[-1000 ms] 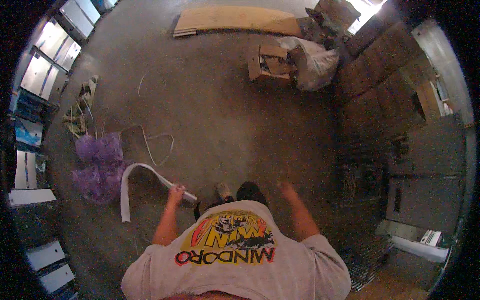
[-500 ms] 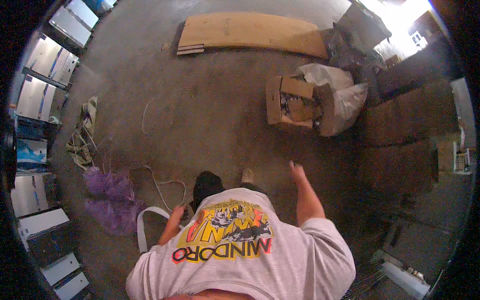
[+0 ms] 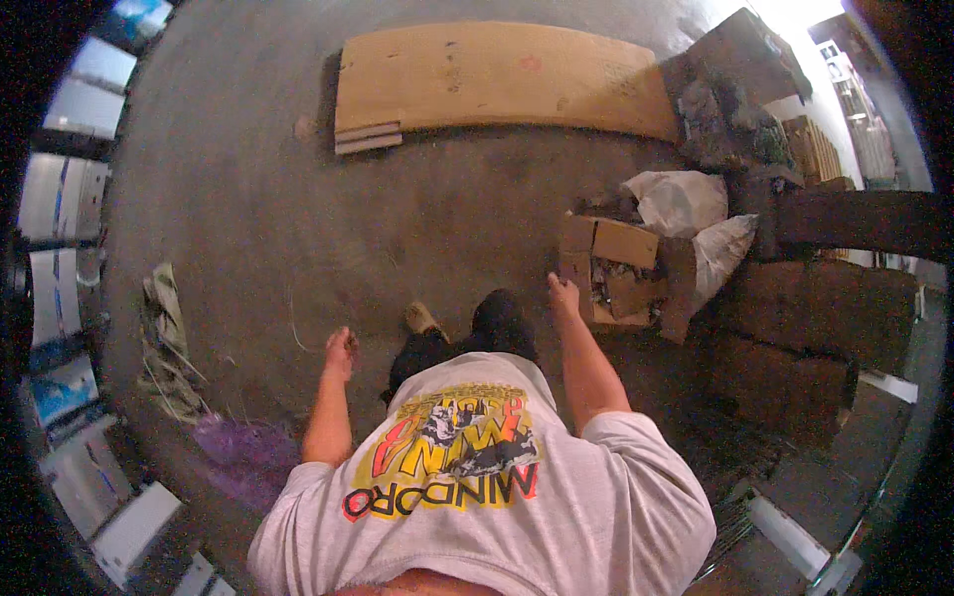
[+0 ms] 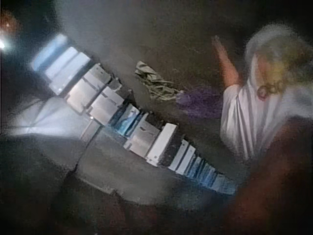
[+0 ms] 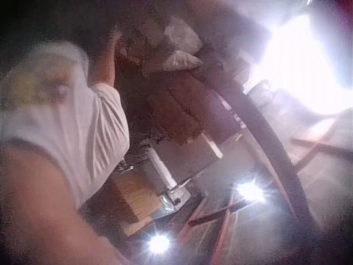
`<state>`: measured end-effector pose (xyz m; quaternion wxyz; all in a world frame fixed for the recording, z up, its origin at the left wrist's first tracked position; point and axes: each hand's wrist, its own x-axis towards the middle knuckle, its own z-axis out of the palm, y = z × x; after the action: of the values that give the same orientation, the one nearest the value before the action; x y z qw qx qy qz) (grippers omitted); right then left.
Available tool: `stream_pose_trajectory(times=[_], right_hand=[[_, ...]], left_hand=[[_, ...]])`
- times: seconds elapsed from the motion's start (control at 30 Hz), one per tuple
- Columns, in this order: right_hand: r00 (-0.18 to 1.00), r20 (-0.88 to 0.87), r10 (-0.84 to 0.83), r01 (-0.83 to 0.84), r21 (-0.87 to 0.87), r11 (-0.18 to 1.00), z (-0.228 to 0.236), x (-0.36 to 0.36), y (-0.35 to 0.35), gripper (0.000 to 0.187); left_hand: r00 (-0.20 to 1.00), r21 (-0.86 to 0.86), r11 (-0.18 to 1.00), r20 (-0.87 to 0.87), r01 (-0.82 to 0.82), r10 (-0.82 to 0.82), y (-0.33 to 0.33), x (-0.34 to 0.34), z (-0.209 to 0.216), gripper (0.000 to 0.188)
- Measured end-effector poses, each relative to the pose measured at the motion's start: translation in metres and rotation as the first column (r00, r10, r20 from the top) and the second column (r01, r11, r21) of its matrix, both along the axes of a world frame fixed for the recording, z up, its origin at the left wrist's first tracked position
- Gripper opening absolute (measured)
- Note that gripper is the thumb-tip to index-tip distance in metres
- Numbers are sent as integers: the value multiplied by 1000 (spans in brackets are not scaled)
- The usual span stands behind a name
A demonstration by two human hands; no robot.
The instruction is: The person repeatedly picks up flattened cardboard pieces from the floor, folds them, and stacks them into a growing pile. The person handles the cardboard by hand without using any tools.
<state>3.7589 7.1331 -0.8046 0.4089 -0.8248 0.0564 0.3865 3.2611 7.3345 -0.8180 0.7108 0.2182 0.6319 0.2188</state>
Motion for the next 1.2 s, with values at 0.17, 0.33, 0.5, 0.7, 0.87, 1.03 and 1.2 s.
stream_pose_trajectory(times=[0.17,0.33,0.5,0.7,0.87,1.03,1.2], right_hand=[[973,-222,-65,50,-70,996,-53,62,74,31],[944,-234,233,-262,-101,960,-137,176,254,38],[900,-435,27,-82,-107,991,-218,246,422,51],[890,-329,-316,280,-154,948,-392,302,563,54],[719,-270,-640,589,-251,768,-536,361,603,51],[543,-228,-808,807,-125,577,-585,385,605,54],[701,-512,-496,647,165,744,-563,389,595,44]], left_hand=[[933,-22,998,355,66,-54,184,182,62,22],[828,-356,918,558,174,59,264,328,9,30],[878,-482,769,428,421,-213,329,443,-78,36],[816,-456,680,255,574,-518,426,556,-229,42],[845,-456,757,481,467,-231,475,582,-252,47],[865,-477,797,490,371,-109,522,571,-247,53],[924,-453,863,381,224,-40,554,573,-268,58]])
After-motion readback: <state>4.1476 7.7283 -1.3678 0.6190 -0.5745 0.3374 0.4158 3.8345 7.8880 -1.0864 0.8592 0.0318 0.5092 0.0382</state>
